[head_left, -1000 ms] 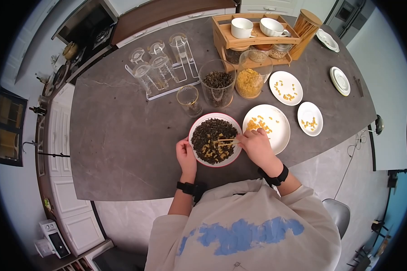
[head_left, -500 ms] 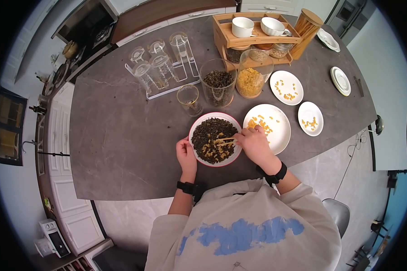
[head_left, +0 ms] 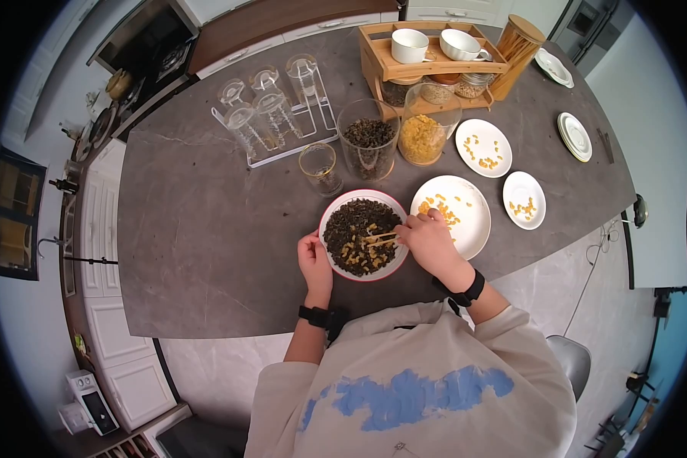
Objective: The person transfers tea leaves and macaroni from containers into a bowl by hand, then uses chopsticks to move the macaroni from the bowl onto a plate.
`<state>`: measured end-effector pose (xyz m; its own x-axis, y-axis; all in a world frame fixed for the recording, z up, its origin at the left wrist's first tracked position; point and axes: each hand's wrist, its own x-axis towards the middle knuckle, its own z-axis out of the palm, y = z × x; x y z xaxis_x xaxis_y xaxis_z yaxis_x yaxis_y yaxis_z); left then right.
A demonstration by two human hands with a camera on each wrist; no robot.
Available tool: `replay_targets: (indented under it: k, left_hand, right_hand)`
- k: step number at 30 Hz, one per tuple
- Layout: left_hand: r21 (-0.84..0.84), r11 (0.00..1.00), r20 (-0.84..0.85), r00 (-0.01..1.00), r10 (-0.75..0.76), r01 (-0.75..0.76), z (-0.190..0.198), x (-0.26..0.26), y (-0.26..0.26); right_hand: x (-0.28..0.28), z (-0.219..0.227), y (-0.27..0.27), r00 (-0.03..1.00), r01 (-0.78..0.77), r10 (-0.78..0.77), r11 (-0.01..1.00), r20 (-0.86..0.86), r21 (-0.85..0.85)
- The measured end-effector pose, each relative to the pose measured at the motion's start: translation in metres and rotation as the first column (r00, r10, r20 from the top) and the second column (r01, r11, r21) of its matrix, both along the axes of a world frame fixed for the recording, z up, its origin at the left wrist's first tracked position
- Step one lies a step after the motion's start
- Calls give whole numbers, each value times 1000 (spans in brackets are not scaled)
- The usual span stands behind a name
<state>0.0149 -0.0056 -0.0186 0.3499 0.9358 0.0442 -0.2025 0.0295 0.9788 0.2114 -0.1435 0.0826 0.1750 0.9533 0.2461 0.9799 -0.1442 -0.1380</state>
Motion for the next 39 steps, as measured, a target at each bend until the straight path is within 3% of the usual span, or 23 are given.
replay_targets:
  k: [20, 27, 35, 39]
  left_hand:
    - [12, 1000, -1, 1000, 0, 0, 3, 1, -1]
    - [8, 1000, -5, 1000, 7, -7, 0, 0, 0]
    - [18, 1000, -11, 1000, 4, -4, -1, 0, -1]
    - [14, 1000, -9, 1000, 5, -5, 0, 0, -1]
  right_hand:
    - [4, 7, -11, 1000, 9, -11, 999, -29, -50]
    - [15, 17, -34, 993, 101, -103, 994, -55, -36]
    - [43, 25, -68, 936, 348, -349, 937, -51, -32]
    - [47, 19, -77, 916, 394, -395, 919, -67, -35]
